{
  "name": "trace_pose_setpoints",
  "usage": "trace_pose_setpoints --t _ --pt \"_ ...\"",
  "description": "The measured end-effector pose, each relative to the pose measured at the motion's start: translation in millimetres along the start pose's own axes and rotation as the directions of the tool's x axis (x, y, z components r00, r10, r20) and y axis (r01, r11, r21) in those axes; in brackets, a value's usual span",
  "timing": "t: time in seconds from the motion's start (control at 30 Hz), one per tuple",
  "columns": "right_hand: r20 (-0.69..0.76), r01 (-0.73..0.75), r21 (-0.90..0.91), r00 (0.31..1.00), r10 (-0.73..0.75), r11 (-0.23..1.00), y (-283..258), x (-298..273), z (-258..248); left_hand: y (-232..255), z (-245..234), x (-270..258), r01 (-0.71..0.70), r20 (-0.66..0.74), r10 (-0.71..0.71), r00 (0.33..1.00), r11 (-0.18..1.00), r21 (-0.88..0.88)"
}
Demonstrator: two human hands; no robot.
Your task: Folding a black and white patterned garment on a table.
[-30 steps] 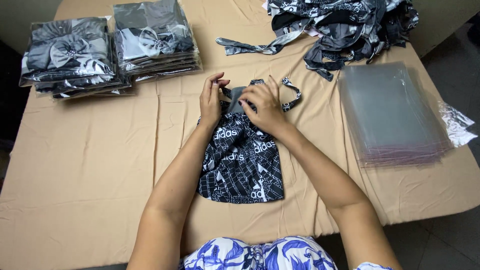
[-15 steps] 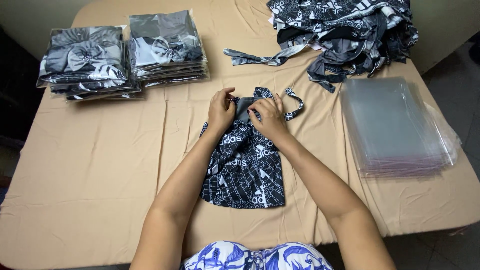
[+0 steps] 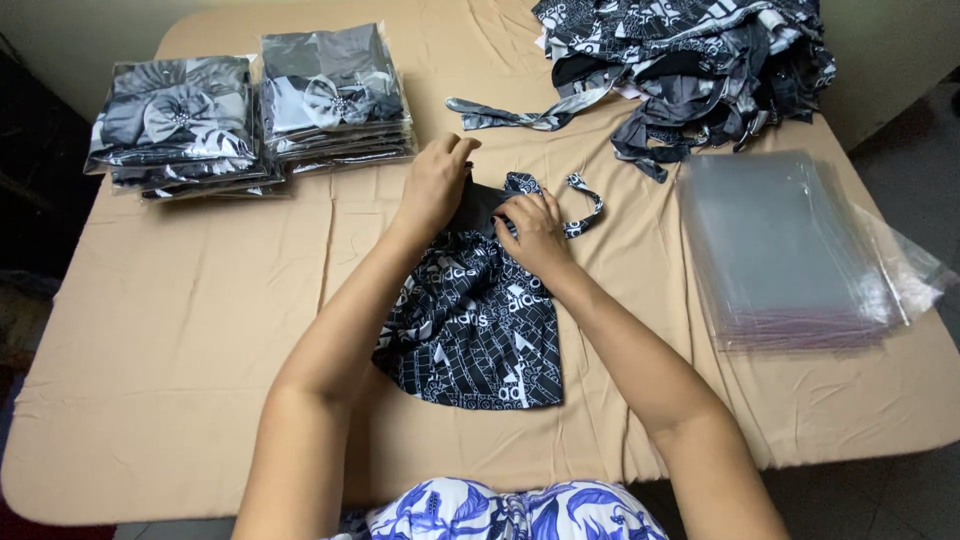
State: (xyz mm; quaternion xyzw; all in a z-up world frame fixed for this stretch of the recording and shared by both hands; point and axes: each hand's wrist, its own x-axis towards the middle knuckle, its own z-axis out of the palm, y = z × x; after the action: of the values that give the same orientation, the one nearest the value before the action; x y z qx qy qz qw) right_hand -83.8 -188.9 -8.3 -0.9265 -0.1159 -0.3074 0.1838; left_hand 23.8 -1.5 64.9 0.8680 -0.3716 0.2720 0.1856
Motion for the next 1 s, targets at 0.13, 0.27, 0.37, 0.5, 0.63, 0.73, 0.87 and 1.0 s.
trace_pose_setpoints --t 0.13,0.27,0.37,0.5,0.63,0.73,0.87,1.0 --pt "0.001 -0.002 0.012 1.000 0.002 1.000 2 -2 3 -9 15 -17 -0.014 0.105 -0.001 0.995 0.989 0.146" --pt "0.015 0.006 0.016 1.000 -0.006 1.000 1 -3 1 -5 -12 -40 0.089 0.191 -0.080 0.978 0.995 -0.037" --pt "0.023 -0.001 0.026 1.000 0.000 1.000 4 -2 3 -7 -35 -57 0.104 0.288 -0.065 0.955 0.987 -0.122" --pt "0.010 0.007 0.024 1.000 -0.007 1.000 9 -5 12 -2 -68 -77 0.140 0.458 -0.042 0.888 0.973 -0.181" --pt "0.005 0.015 0.019 1.000 -0.015 1.000 10 -6 11 -10 -72 -94 0.041 0.410 0.004 0.912 0.994 -0.102" --pt "-0.008 0.019 0.015 1.000 -0.019 1.000 9 -4 11 -11 -69 -97 -0.168 0.296 0.122 0.947 0.977 0.134" --pt "-0.017 0.025 0.015 1.000 -0.025 1.000 6 -3 7 5 -75 -91 -0.162 0.243 0.120 0.963 0.973 0.163" --pt "-0.028 0.032 0.002 0.999 -0.032 0.999 8 -5 10 1 -63 -89 -0.127 0.281 0.103 0.954 0.990 0.066"
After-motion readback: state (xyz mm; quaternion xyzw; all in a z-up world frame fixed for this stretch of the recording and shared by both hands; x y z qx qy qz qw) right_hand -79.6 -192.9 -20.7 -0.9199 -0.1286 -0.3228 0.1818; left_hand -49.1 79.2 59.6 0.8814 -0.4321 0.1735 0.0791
